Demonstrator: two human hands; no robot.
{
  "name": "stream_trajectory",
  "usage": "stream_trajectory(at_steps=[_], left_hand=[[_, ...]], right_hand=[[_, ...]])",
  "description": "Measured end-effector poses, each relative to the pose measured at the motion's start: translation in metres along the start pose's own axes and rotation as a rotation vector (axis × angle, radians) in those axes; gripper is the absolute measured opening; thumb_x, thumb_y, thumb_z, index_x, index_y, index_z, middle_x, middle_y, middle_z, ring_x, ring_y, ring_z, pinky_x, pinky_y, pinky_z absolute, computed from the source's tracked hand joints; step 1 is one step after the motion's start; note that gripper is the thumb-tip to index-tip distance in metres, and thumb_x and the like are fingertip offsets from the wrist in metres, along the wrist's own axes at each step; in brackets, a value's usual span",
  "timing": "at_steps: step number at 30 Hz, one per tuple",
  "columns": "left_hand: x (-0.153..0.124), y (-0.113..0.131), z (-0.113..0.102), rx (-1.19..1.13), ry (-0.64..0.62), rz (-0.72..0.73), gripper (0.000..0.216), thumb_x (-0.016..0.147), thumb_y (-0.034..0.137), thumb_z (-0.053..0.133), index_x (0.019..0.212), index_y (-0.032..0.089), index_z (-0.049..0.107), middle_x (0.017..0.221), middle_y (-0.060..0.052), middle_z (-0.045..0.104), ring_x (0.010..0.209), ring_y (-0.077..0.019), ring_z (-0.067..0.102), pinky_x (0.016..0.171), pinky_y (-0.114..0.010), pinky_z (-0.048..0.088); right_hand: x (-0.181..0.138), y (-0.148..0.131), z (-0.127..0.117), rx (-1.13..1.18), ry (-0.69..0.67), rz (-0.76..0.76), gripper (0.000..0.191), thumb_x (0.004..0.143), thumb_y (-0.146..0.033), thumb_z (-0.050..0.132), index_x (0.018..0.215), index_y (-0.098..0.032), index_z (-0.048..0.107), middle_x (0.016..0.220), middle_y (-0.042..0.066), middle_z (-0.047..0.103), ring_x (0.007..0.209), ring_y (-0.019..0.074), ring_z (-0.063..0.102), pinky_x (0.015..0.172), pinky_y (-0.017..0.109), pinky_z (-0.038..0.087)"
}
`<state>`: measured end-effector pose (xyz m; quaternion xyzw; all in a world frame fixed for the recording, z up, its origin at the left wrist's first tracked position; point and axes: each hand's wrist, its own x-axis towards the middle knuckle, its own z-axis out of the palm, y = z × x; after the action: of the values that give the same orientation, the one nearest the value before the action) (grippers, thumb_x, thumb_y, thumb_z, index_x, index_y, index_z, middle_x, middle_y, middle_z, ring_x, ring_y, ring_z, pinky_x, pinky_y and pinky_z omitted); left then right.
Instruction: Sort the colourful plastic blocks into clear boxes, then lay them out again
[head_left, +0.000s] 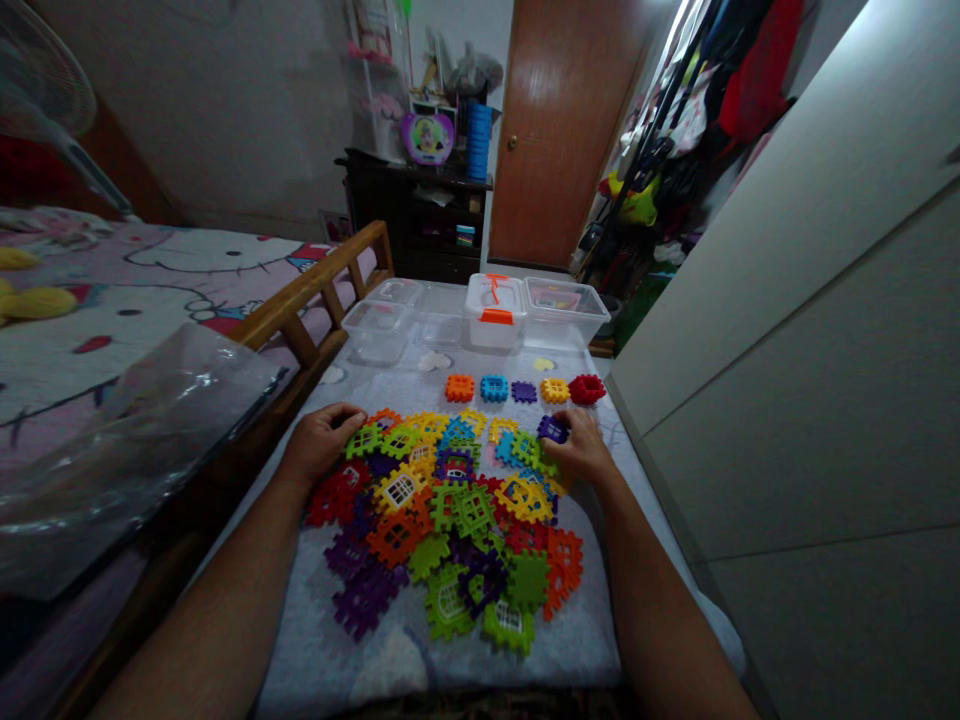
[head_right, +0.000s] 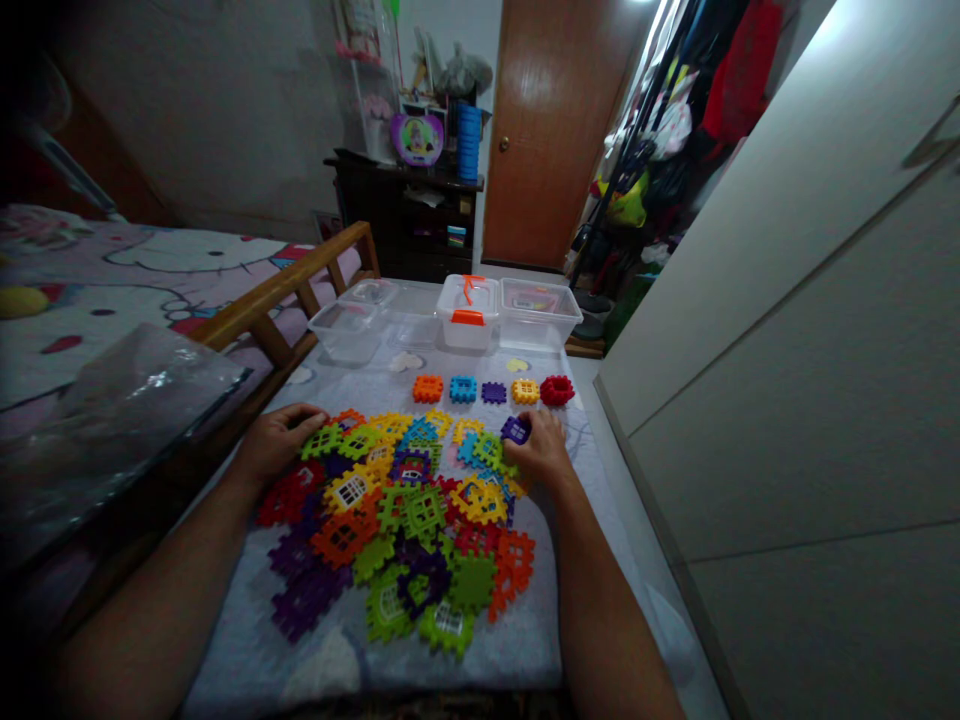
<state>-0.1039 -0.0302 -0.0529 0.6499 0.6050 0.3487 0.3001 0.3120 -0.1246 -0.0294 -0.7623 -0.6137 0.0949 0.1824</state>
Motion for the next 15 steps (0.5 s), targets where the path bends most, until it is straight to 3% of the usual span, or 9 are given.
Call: stream_trajectory(at_steps=[4,15], left_hand=[[0.000,0.002,0.000,0.002,0.000,0.008,0.039,0.073,0.055,0.062,0.081,0.018,0.071,0.078,-0.002,0.072,0.075,-0.0208,0.066,0.072,-0.027,0.050],[0.001,0.002,-0.001,0.013,0.007,0.002,0.039,0.072,0.056,0.061,0.080,0.019,0.071,0.079,-0.003,0.073,0.076,-0.0215,0.066,0.073,-0.027,0.050]], right_hand=[[0.004,0.008,0.001,-0.060,0.070,0.057,0.043,0.072,-0.039,0.067,0.110,-0.019,0.065,0.112,0.010,0.059,0.109,0.0287,0.051,0.092,0.039,0.039],[0.004,0.017,0.001,-0.136,-0.004,0.073,0.055,0.076,-0.048,0.068,0.123,-0.020,0.064,0.123,0.013,0.059,0.113,0.0334,0.050,0.091,0.043,0.038]])
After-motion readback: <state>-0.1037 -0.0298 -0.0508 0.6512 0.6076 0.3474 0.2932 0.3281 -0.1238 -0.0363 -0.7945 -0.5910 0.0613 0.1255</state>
